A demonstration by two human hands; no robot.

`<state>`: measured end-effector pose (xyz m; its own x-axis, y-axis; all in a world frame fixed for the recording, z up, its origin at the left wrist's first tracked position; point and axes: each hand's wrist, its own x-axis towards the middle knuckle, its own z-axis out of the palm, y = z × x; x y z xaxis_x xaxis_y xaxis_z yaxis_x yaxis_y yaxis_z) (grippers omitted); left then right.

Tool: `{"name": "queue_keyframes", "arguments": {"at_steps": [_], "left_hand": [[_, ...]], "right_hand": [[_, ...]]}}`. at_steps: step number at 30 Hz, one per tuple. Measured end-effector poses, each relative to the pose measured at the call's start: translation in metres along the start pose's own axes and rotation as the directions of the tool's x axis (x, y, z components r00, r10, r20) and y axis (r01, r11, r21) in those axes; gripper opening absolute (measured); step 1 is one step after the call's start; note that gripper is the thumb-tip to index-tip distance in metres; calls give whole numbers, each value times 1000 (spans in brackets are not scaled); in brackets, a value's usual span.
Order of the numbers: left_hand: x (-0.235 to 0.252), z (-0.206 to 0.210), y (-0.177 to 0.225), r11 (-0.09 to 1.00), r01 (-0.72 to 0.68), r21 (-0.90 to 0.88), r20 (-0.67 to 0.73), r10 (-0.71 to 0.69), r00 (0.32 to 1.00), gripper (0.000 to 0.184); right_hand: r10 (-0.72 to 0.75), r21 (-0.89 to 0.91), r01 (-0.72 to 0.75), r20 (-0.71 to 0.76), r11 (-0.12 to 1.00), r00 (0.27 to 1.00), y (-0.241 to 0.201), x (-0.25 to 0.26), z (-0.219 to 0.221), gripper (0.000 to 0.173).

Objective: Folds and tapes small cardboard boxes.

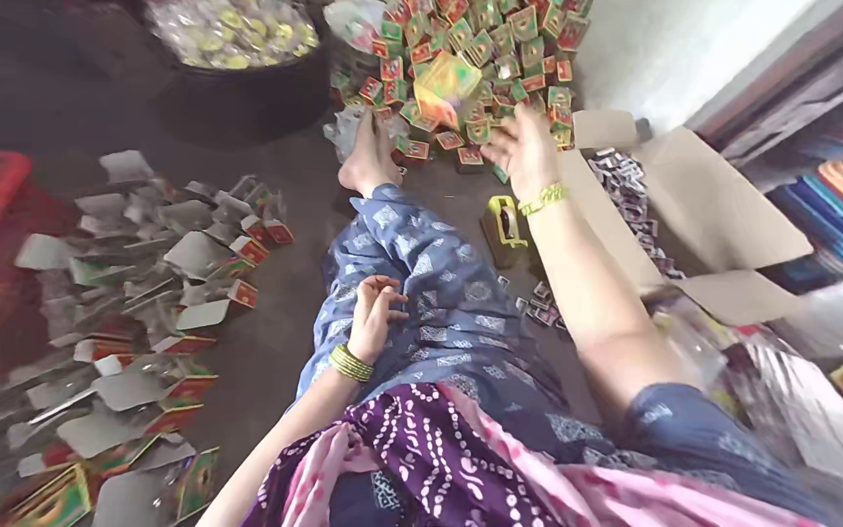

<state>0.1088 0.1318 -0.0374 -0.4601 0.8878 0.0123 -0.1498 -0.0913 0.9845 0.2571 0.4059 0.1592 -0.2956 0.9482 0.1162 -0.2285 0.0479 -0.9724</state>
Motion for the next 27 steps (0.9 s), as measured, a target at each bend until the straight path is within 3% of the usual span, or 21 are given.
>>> {"name": "queue_keyframes", "arguments": {"at_steps": [2,4,5,7,9,10,13,17,20,24,27], "left_hand": [[1,-1,-2,1000,-14,12,2,14,1000,38],[1,-2,-4,1000,-25,6,13,25,1000,36],[1,-3,-4,1000,-28,8,21,28,999,36],[3,-3,-6,999,-31,21,31,30,999,34],[3,-1,-6,999,-32,39,40,30,999,34],[3,0,-7,999,-31,45,45,29,999,34],[6,1,-10,996,-40,80,64,35,997,34],[6,3,-10,993,-50,109,65,43,997,32],[3,3,-9,991,-51,122,54,45,998,34],[0,2,-6,986,-64,156,53,56,997,33],[0,4,-6,969,-130,208,97,112,989,30]], "right_hand": [[-89,-53,83,-130,995,987,-7,12,-26,56],[-124,-382,49,-175,923,977,5,11,-64,41],[-103,-594,-18,-170,804,980,14,8,-88,38],[2,-876,-175,-194,449,981,36,-2,-135,37],[128,-942,-302,-284,145,950,57,-22,-170,35],[174,-940,-335,-320,68,931,68,-32,-184,33],[169,-956,-294,-287,14,943,109,-56,-212,29],[197,-948,-273,-302,-161,933,143,-79,-206,30],[198,-943,-308,-329,-128,923,161,-79,-213,34],[204,-952,-280,-300,-121,932,161,-78,-212,37],[179,-952,-256,-284,-165,942,132,-89,-187,37]]}}
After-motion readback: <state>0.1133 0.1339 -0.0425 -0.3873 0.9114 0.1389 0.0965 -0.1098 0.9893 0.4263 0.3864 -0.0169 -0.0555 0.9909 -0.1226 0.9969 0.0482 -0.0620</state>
